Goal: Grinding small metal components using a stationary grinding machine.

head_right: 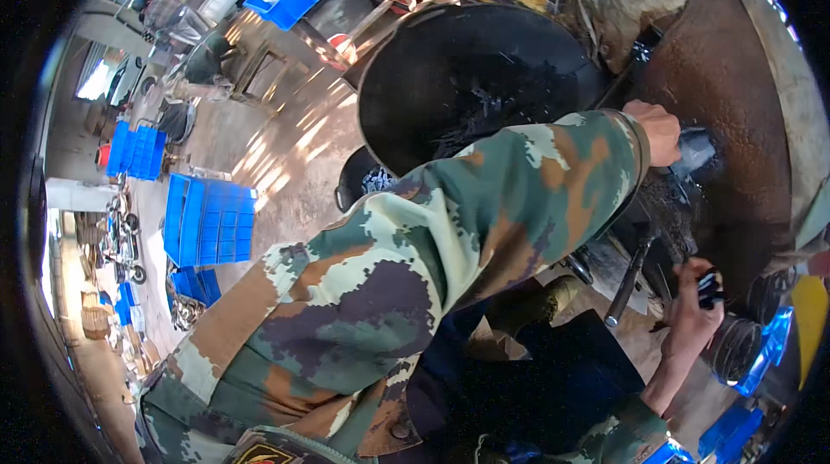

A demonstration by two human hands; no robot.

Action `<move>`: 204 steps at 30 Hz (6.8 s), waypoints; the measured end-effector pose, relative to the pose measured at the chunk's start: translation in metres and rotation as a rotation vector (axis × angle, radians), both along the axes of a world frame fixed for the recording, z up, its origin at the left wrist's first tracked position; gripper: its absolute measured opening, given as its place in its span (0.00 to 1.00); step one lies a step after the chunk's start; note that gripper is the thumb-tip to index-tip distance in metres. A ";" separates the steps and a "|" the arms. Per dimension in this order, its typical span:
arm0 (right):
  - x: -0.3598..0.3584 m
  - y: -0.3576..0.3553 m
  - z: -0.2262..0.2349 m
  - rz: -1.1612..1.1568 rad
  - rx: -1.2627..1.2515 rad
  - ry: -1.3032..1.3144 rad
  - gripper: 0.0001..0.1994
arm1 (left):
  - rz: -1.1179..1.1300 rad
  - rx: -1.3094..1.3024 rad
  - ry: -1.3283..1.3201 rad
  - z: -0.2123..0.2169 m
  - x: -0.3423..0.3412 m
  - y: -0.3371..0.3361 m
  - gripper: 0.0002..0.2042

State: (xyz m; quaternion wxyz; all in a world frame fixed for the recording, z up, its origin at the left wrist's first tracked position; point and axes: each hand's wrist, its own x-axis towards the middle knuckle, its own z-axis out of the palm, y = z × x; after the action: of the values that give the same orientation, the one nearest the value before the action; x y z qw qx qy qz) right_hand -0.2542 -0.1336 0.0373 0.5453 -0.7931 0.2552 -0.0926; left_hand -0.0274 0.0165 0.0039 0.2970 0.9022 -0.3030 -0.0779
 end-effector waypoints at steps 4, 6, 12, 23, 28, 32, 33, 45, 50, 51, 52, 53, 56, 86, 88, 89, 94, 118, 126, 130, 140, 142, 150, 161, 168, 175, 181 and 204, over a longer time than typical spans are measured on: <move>-0.013 0.022 -0.010 0.403 -0.186 -0.069 0.16 | 0.041 -0.008 0.013 0.002 0.000 0.012 0.18; -0.019 0.039 -0.013 0.459 -0.278 -0.077 0.18 | 0.070 -0.056 0.056 -0.001 -0.003 0.014 0.18; -0.023 0.058 -0.017 0.594 -0.460 -0.139 0.22 | 0.131 -0.099 0.048 -0.008 -0.002 0.007 0.14; 0.028 0.015 -0.013 0.233 -0.497 -0.338 0.14 | 0.307 -0.528 -0.175 -0.002 0.001 -0.013 0.11; 0.079 0.002 0.018 -0.032 0.020 -0.230 0.15 | 0.306 -0.585 -0.066 -0.004 -0.003 -0.021 0.10; 0.125 -0.036 0.019 -0.072 0.053 -0.279 0.14 | 0.302 -0.606 -0.076 -0.007 0.000 -0.029 0.09; 0.141 -0.040 0.009 -0.057 0.079 -0.273 0.14 | 0.316 -0.577 -0.076 -0.013 0.001 -0.021 0.08; 0.192 -0.061 0.019 -0.127 0.020 -0.356 0.11 | 0.209 -0.566 -0.046 -0.007 0.009 -0.048 0.09; 0.195 -0.055 0.001 -0.087 0.069 -0.386 0.12 | 0.292 -0.697 -0.091 -0.010 0.012 -0.038 0.07; 0.193 -0.060 0.002 -0.075 0.086 -0.373 0.12 | 0.291 -0.750 -0.073 -0.004 0.012 -0.038 0.07; 0.191 -0.064 0.003 -0.065 0.090 -0.371 0.13 | 0.273 -0.750 -0.050 0.000 0.016 -0.035 0.08; 0.191 -0.064 0.005 -0.077 0.087 -0.371 0.13 | 0.255 -0.714 -0.044 0.007 0.023 -0.028 0.09; 0.186 -0.070 0.011 -0.075 0.020 -0.394 0.13 | 0.110 -0.620 0.116 0.028 0.040 0.024 0.13; 0.216 -0.054 -0.001 0.016 0.105 -0.434 0.14 | 1.231 -0.611 -0.059 -0.225 0.046 0.324 0.06; 0.200 -0.075 -0.004 -0.055 0.065 -0.405 0.13 | 1.195 -0.946 0.235 -0.199 0.047 0.277 0.05; 0.189 -0.088 -0.002 -0.087 0.035 -0.390 0.13 | 1.155 -1.256 0.510 -0.172 0.047 0.249 0.04; 0.197 -0.071 0.001 -0.074 0.034 -0.369 0.15 | 0.941 -1.327 0.533 -0.086 0.037 0.241 0.05; 0.193 -0.082 -0.008 -0.046 0.014 -0.362 0.12 | -0.021 -1.460 0.803 0.073 -0.001 -0.067 0.09; 0.194 -0.037 0.008 -0.158 0.005 -0.357 0.11 | 0.241 -1.182 0.605 -0.001 0.009 -0.067 0.08; 0.176 -0.055 0.017 -0.148 -0.094 -0.335 0.14 | 0.240 -1.354 0.775 0.002 0.005 -0.078 0.03; 0.184 -0.027 0.020 -0.062 0.017 -0.468 0.11 | 0.103 -1.213 0.819 0.013 0.011 -0.036 0.10; 0.182 -0.025 0.026 -0.073 0.041 -0.486 0.11 | 0.060 -1.220 0.819 0.012 0.010 -0.041 0.09; 0.172 -0.022 0.032 -0.049 -0.026 -0.450 0.11 | 0.109 -1.048 0.769 0.021 0.003 -0.046 0.11; 0.176 -0.029 0.025 -0.029 -0.084 -0.459 0.12 | 0.139 -1.016 0.782 0.020 0.006 -0.053 0.12; 0.179 -0.029 0.021 -0.047 0.003 -0.502 0.12 | 0.150 -0.969 0.782 0.025 0.011 -0.044 0.11; 0.179 -0.034 0.022 -0.057 -0.040 -0.476 0.12 | 0.171 -0.946 0.796 0.022 0.011 -0.048 0.11; 0.179 -0.034 0.021 -0.047 -0.029 -0.495 0.12 | 0.142 -0.985 0.793 0.022 0.010 -0.048 0.11; 0.178 -0.026 0.024 -0.062 -0.054 -0.474 0.11 | 0.146 -1.002 0.782 0.027 0.014 -0.039 0.10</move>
State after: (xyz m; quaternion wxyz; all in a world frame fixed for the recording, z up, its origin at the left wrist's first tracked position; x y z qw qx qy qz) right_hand -0.0759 -0.1599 0.0616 0.5655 -0.7553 0.1417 -0.2996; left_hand -0.0137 -0.0225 0.0312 0.7760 0.5771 -0.1096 -0.2298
